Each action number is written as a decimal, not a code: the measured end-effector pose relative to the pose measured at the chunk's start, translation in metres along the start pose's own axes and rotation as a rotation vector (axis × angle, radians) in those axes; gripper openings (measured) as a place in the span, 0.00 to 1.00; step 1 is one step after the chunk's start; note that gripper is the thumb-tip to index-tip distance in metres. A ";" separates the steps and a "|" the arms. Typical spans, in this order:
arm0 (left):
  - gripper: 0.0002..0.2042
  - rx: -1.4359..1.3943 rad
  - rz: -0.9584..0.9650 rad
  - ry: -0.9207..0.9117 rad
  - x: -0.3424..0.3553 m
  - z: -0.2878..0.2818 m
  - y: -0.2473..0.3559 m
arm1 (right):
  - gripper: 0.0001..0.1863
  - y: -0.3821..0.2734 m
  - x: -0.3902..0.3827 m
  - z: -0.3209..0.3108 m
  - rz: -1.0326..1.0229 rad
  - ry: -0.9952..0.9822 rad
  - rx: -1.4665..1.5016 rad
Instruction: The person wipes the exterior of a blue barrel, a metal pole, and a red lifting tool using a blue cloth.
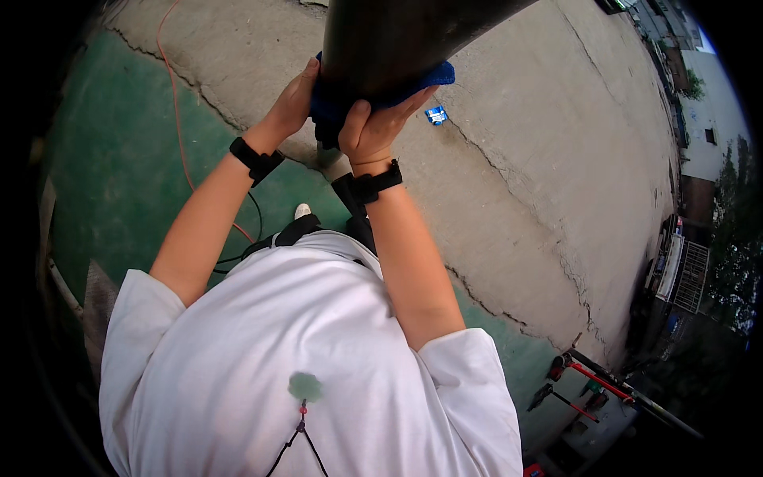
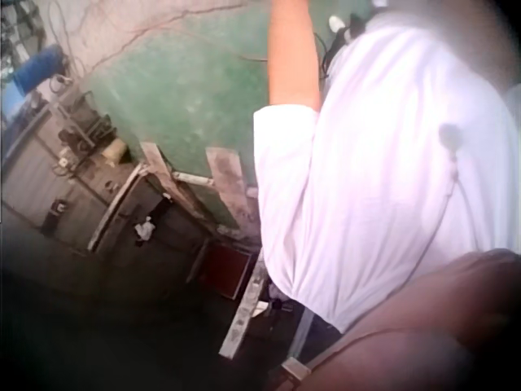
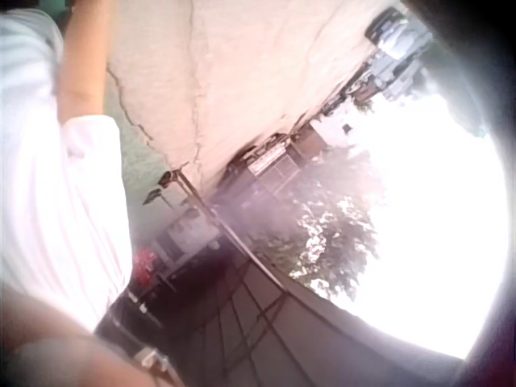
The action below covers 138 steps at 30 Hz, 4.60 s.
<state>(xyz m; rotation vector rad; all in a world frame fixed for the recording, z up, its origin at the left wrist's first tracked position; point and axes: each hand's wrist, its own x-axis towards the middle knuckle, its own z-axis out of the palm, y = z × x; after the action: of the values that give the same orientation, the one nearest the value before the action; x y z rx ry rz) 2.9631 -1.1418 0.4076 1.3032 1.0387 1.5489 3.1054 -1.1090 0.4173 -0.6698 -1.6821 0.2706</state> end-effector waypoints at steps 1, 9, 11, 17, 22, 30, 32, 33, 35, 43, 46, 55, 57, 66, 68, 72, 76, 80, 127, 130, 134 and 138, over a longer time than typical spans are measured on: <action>0.27 -0.022 -0.178 -0.030 -0.002 -0.006 -0.011 | 0.48 0.000 -0.005 -0.004 -0.010 -0.006 0.003; 0.30 0.035 0.186 0.101 -0.017 0.030 0.003 | 0.46 0.013 -0.022 -0.017 -0.068 -0.304 -0.136; 0.29 0.052 0.200 0.118 -0.020 0.035 0.022 | 0.45 0.001 -0.008 -0.010 -0.070 -0.239 -0.131; 0.32 0.413 0.658 -0.020 0.020 0.039 0.127 | 0.40 -0.066 0.107 -0.015 -0.241 0.049 -0.003; 0.30 0.513 1.001 0.076 0.068 0.044 0.148 | 0.41 -0.091 0.161 -0.036 -0.412 -0.047 -0.205; 0.27 0.572 1.030 0.348 0.061 0.052 0.090 | 0.41 -0.050 0.120 -0.022 -0.439 0.031 -0.193; 0.25 0.553 1.033 0.484 0.055 0.054 0.076 | 0.41 -0.043 0.106 -0.019 -0.435 0.040 -0.206; 0.27 0.472 0.877 0.306 0.039 0.049 0.079 | 0.41 -0.042 0.099 -0.019 -0.412 0.028 -0.208; 0.30 0.383 0.712 0.131 0.025 0.043 0.075 | 0.41 -0.036 0.084 -0.018 -0.385 0.012 -0.217; 0.31 0.382 0.481 0.172 0.005 0.040 0.058 | 0.44 -0.021 0.056 -0.015 -0.301 -0.031 -0.180; 0.28 0.555 0.599 0.237 -0.001 0.040 0.080 | 0.44 -0.025 0.057 -0.012 -0.236 0.008 -0.107; 0.11 0.828 1.661 1.079 -0.069 0.042 0.238 | 0.46 -0.024 0.065 -0.003 -0.385 0.000 -0.151; 0.13 0.786 1.705 1.150 -0.063 0.051 0.243 | 0.45 -0.020 0.054 -0.009 -0.271 0.017 -0.173; 0.18 0.709 1.642 1.157 -0.065 0.065 0.248 | 0.45 -0.010 0.051 -0.013 -0.252 0.013 -0.220; 0.17 0.712 1.648 1.152 -0.064 0.065 0.248 | 0.45 -0.010 0.050 -0.011 -0.261 0.012 -0.217; 0.14 0.812 1.618 1.013 -0.072 0.060 0.246 | 0.45 -0.017 0.049 -0.005 -0.220 0.020 -0.186; 0.10 0.894 1.436 0.691 -0.074 0.061 0.213 | 0.45 -0.004 0.045 -0.015 -0.236 0.004 -0.206; 0.08 1.035 1.106 0.408 -0.060 0.054 0.176 | 0.45 -0.010 0.051 -0.014 -0.243 0.007 -0.217; 0.19 0.380 0.901 0.544 0.063 0.048 0.115 | 0.34 -0.093 0.137 -0.003 -0.181 0.166 0.232; 0.20 0.397 0.752 0.599 0.039 0.057 0.078 | 0.40 -0.038 0.100 -0.010 -0.313 0.048 0.151; 0.24 0.407 0.534 0.464 0.012 0.045 0.016 | 0.44 -0.020 0.041 -0.005 -0.048 0.005 0.200; 0.32 -0.162 0.167 0.229 0.010 0.027 -0.020 | 0.44 -0.015 0.024 -0.002 0.149 -0.044 0.302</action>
<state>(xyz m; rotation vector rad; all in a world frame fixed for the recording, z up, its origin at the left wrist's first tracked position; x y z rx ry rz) 2.9907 -1.1245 0.3951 1.1441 0.9385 1.9029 3.1011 -1.1084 0.4452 -0.5657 -1.5919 0.6358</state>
